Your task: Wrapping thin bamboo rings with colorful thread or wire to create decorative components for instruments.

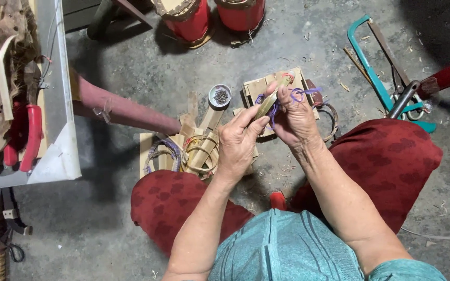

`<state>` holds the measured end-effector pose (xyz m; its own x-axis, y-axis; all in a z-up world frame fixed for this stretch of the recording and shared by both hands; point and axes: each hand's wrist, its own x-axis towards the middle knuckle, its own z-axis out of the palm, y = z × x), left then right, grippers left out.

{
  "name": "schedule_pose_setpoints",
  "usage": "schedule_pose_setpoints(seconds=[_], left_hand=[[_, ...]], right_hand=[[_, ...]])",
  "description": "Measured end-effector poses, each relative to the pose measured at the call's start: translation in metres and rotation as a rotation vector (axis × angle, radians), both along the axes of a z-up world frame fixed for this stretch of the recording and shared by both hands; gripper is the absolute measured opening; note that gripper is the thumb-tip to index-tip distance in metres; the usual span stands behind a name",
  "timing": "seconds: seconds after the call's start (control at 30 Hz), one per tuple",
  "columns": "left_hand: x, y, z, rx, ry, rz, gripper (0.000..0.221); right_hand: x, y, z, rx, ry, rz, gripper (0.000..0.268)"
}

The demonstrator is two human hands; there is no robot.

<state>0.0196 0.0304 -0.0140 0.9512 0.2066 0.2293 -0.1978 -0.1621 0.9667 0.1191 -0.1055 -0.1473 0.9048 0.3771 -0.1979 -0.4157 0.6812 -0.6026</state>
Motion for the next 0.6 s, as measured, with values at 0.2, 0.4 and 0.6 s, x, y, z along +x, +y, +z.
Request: schedule_pose_setpoints(seconds=[0.2, 0.4, 0.6], left_hand=[[0.005, -0.004, 0.001, 0.123, -0.079, 0.039, 0.02], [0.01, -0.008, -0.014, -0.016, 0.021, 0.061, 0.02], [0.025, 0.011, -0.035, -0.58, 0.169, 0.123, 0.022]], right_hand=[[0.001, 0.001, 0.003, 0.02, 0.008, -0.027, 0.031], [-0.01, 0.01, 0.049, -0.044, 0.019, -0.088, 0.028], [-0.019, 0.015, 0.106, -0.108, -0.012, -0.055, 0.025]])
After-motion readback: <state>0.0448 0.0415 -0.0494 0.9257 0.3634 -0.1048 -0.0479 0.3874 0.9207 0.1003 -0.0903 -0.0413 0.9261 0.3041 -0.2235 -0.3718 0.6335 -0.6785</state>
